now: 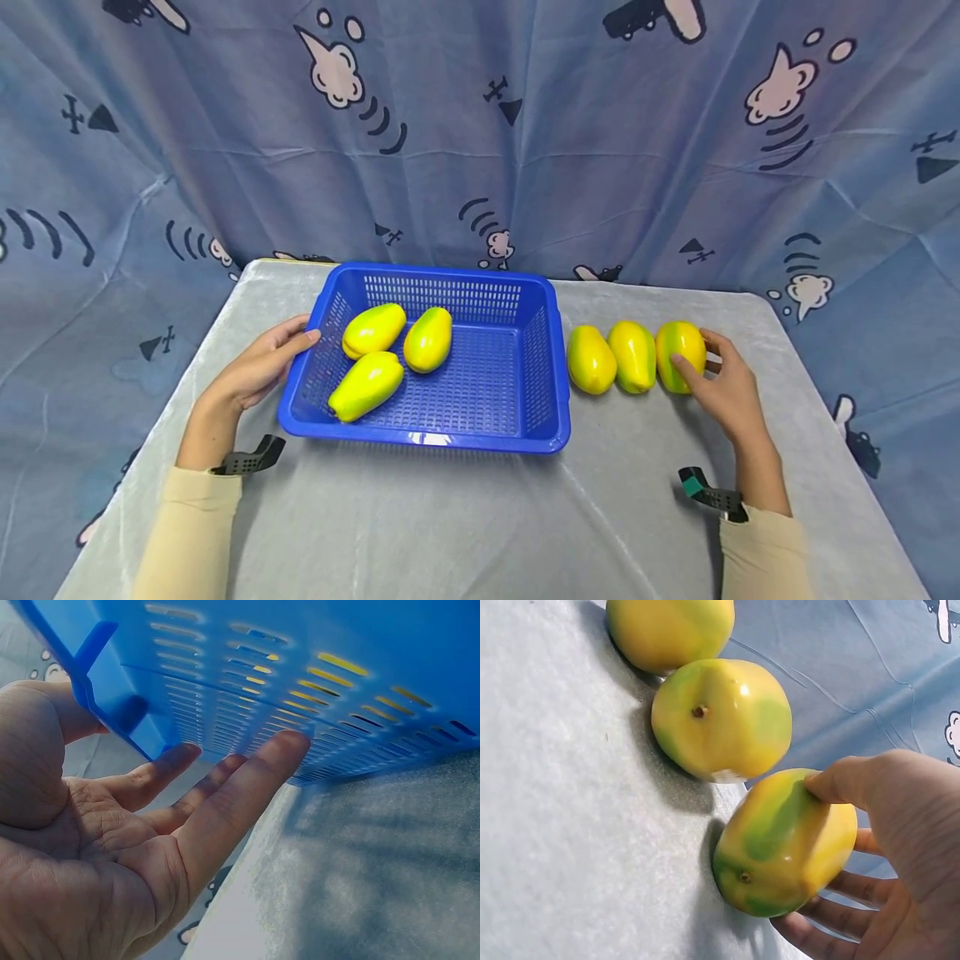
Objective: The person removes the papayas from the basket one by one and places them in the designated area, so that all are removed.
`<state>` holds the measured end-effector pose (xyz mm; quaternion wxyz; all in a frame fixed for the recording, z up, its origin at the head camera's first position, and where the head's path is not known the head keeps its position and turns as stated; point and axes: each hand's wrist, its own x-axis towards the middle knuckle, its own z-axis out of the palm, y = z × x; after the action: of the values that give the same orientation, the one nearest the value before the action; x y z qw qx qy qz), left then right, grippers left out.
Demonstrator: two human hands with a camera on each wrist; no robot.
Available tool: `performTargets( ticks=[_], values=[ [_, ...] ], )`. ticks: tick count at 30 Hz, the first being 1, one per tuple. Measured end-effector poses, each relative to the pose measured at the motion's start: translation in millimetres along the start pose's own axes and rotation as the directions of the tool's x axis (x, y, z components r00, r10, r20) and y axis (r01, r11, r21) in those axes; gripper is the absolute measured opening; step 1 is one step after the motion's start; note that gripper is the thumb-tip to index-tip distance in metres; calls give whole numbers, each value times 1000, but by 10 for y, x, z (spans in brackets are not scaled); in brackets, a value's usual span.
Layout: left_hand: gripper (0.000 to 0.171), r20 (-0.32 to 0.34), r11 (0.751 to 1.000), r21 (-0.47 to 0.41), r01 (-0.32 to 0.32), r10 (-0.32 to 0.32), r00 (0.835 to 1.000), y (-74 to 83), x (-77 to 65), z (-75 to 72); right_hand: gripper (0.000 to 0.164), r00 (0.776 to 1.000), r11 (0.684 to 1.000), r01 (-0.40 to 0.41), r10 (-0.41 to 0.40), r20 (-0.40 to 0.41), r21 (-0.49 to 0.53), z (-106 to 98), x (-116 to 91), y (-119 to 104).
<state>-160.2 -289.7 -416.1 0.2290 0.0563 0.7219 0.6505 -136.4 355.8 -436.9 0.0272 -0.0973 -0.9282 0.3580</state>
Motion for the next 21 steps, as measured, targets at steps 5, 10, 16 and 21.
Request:
performTargets(
  ticks=[5,10,16,21],
  values=[
    [66,-4,1000,10,2,-2,1000,5,-5,5,83,1000,1000,0,0,2,-15,9,-2,-25],
    [67,2,1000,15,-2,2,1000,1,-10,3,81,1000,1000,1,-1,12,-26,19,-3,-47],
    [67,-4,1000,14,3,-3,1000,-7,-5,2,79,999,999,22,-21,28,-48,37,-3,-51],
    [67,-13,1000,26,11,-11,1000,3,-11,0,82,999,998,1,2,46,-60,44,20,-55]
  ],
)
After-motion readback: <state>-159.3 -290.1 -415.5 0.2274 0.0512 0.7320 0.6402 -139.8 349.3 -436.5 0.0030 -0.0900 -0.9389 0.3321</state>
